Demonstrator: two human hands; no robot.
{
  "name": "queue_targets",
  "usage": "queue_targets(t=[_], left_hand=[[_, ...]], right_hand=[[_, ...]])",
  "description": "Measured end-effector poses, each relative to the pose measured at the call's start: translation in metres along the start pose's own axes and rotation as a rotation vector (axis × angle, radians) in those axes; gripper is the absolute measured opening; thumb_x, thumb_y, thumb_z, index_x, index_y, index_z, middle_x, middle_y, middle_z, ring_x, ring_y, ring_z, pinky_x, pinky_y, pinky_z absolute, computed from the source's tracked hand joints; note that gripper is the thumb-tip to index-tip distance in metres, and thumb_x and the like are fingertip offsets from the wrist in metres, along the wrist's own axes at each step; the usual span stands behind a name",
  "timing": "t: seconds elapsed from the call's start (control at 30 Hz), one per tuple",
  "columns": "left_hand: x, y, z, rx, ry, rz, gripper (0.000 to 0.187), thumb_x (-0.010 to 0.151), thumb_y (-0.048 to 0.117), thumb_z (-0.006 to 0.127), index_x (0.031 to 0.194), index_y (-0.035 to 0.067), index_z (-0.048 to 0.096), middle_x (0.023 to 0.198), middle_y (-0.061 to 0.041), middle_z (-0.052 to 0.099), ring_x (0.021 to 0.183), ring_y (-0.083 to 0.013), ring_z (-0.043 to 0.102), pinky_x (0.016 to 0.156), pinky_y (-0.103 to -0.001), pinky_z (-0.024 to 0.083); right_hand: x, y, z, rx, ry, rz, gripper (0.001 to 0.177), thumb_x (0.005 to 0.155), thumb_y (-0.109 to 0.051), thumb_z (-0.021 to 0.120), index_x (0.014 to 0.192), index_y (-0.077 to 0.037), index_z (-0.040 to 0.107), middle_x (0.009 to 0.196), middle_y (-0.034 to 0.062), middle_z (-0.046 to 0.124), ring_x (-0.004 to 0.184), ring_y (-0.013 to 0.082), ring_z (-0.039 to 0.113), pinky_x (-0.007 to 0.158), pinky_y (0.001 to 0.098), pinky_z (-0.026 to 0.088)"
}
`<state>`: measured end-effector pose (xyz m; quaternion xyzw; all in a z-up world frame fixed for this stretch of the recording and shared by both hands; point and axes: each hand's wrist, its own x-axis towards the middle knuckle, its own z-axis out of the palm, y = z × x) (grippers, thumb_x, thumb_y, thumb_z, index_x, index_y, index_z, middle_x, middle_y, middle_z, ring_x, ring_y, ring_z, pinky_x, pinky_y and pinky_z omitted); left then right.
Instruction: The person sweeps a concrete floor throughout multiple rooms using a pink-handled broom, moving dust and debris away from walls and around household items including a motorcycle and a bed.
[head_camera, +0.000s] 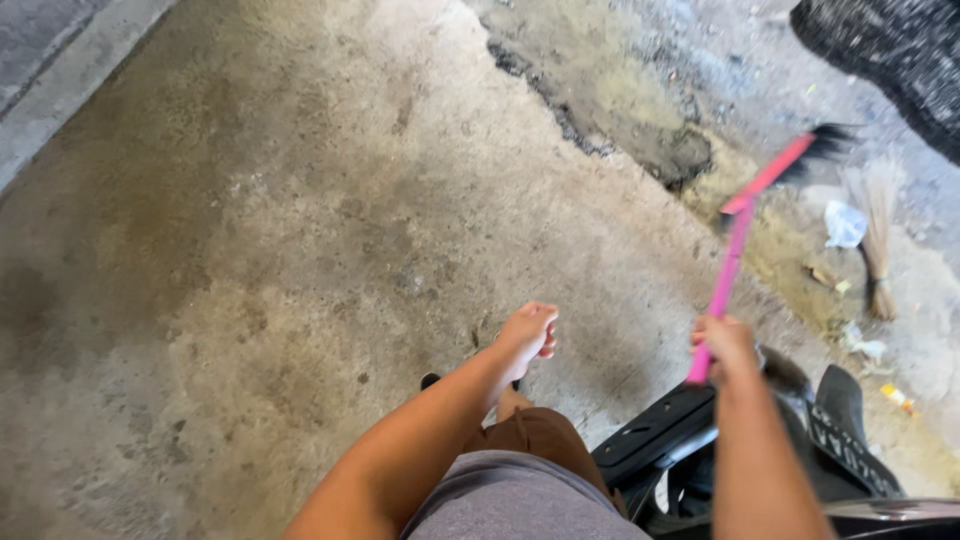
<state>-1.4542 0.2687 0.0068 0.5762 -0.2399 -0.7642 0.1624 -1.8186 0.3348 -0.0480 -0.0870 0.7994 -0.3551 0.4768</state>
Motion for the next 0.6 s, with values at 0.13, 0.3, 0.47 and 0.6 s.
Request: queue_targets(t=[0.13,0.3,0.47,0.6], left_hand=[[-0.021,-0.015,-0.028,-0.046,-0.036,-0.047,0.027,0.099,0.041,0.06,0.105,0.014,0.056,0.092,-0.001,0.055,0.081,-0.0158,0.059,0.067,-0.038,0.051],[-0.084,0.021,-0.078,-0.137,0.019,-0.039,0.029,0.097,0.048,0.057,0.111,0.023,0.058,0.097,0.003,0.059,0.09,-0.0159,0.059,0.073,-0.042,0.053],[-0.171,0.053,-0.172,-0.578,0.147,0.221,0.03,0.099,0.044,0.055,0.11,0.016,0.054,0.092,-0.003,0.062,0.08,-0.0161,0.065,0.064,-0.04,0.061],[-0.227,0.025,-0.275,-0.802,0.264,0.522,0.029,0.104,0.041,0.059,0.107,0.012,0.054,0.079,-0.004,0.055,0.061,-0.0155,0.055,0.051,-0.038,0.055]], right_hand=[[-0.073,-0.008,0.104,0.163,-0.365,0.021,0.009,0.094,-0.012,0.058,0.087,-0.009,0.057,0.066,0.0009,0.052,0.048,0.0078,0.048,0.037,0.0271,0.038],[-0.187,-0.069,0.226,0.182,-0.732,0.162,0.008,0.094,-0.016,0.057,0.088,-0.01,0.057,0.069,0.0013,0.055,0.046,0.0058,0.045,0.035,0.0274,0.037],[-0.32,-0.116,0.356,-0.088,-1.055,0.25,0.019,0.095,-0.019,0.056,0.087,-0.002,0.059,0.071,0.0039,0.058,0.047,0.0069,0.048,0.036,0.027,0.037],[-0.415,-0.101,0.467,-0.371,-1.259,0.149,0.018,0.097,-0.016,0.056,0.085,-0.004,0.058,0.067,0.0024,0.052,0.048,0.0087,0.048,0.038,0.0299,0.042]])
